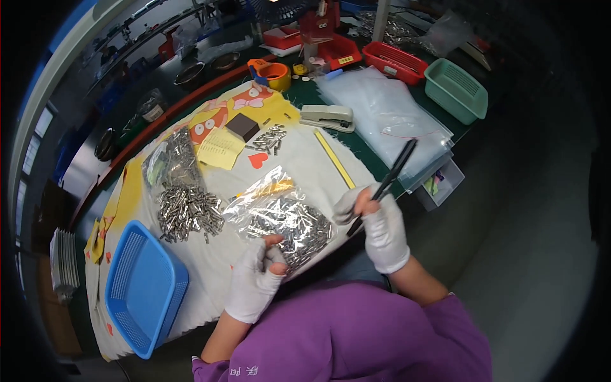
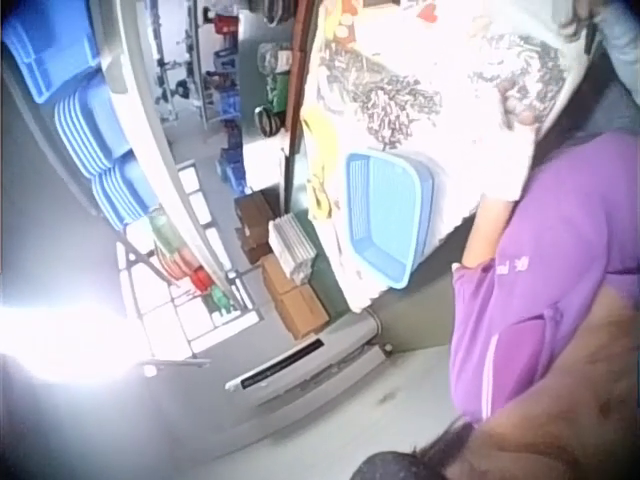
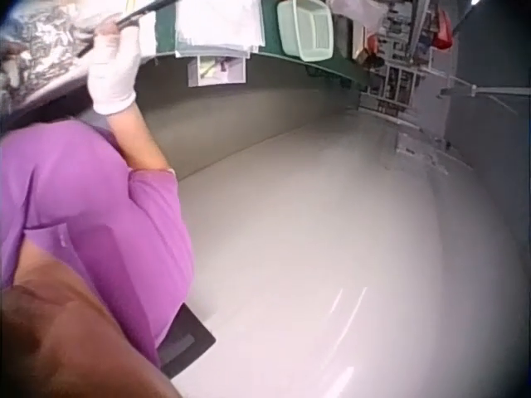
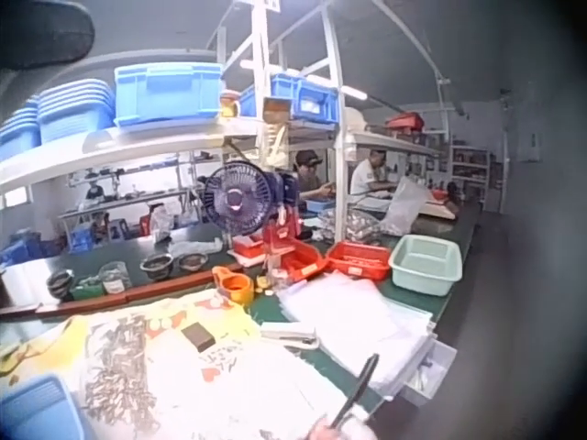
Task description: Packaging small metal pins into plastic bags by weight, then labeling and boxing them.
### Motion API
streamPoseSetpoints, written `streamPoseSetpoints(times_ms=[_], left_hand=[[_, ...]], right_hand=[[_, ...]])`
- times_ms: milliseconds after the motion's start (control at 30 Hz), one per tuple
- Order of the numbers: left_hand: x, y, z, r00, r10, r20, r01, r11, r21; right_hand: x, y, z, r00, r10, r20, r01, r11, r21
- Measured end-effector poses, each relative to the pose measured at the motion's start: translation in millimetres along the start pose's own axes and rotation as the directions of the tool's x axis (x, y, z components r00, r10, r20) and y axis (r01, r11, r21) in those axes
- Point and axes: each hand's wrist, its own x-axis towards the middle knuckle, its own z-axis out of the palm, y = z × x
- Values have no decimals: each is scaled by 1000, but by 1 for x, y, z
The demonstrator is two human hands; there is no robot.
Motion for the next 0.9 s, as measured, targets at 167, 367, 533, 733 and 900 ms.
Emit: streamPoseSetpoints(times_ms=[167,367,533,733,900], left_hand=[[-19,-7,-31,976,-86,-200,91,996,15],[-24,-12,-45,917,-19,-399,53,996,74],[-24,-3,-36,892,-76,-445,95,995,19],[-35,-29,-59,868,-1,-497,91,984,156],[-22,-25,-60,854,59,-517,89,962,256]], right_hand=[[-7,-49,-140,772,-2,-635,-390,787,-477],[-9,-25,-202,765,218,-606,-579,-180,-796],[4,47,-221,878,291,-379,-398,4,-918],[7,80,-236,960,237,-152,-218,283,-934],[3,60,-230,938,317,-141,-214,206,-955]])
